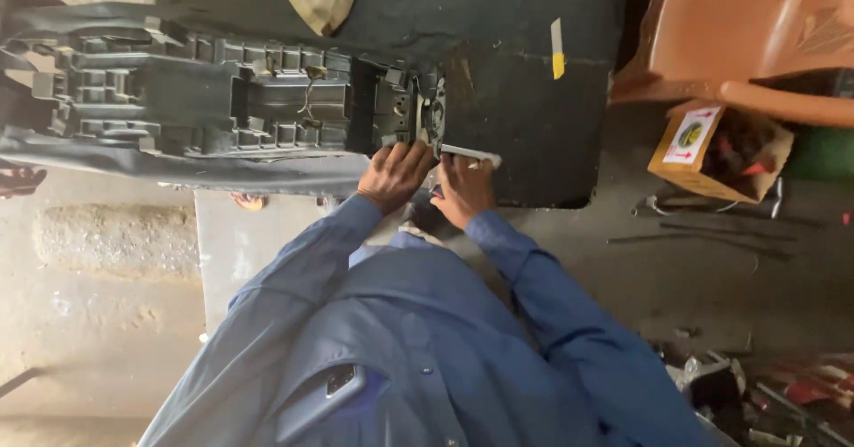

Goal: The recorder is replacing the cover on a motorcycle seat using a staple gun and hand tools.

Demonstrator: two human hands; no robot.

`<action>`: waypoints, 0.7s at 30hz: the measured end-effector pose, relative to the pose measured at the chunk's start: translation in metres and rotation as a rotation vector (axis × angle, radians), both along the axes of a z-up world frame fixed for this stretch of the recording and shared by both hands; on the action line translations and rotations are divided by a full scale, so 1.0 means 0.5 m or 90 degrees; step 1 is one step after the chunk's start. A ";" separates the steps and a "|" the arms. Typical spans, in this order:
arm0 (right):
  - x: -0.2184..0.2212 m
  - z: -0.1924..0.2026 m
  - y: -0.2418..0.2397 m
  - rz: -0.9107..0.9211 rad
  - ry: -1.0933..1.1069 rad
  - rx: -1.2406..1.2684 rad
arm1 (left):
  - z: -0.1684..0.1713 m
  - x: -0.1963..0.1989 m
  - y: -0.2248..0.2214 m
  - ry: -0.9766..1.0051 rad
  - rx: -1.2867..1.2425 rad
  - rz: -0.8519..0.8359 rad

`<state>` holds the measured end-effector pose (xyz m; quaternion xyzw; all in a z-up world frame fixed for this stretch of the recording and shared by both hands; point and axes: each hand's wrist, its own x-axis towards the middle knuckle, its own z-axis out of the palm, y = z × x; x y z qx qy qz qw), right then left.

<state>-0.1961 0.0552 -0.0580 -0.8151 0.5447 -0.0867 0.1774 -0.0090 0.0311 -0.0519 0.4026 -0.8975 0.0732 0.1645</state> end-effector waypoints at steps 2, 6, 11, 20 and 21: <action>-0.006 -0.010 0.001 -0.038 0.092 0.077 | -0.013 0.000 0.013 -0.038 0.019 -0.007; -0.122 -0.052 0.001 -0.127 -0.023 0.263 | -0.002 -0.014 0.012 -0.085 0.042 -0.006; -0.166 0.002 -0.014 -0.145 -0.424 0.557 | 0.004 -0.013 -0.025 -0.176 0.104 -0.060; -0.102 0.001 -0.067 -0.101 -0.139 0.494 | -0.065 0.016 -0.084 -0.076 0.249 -0.139; -0.098 -0.008 -0.063 -0.107 -0.138 0.500 | -0.076 0.013 -0.081 -0.075 0.255 -0.144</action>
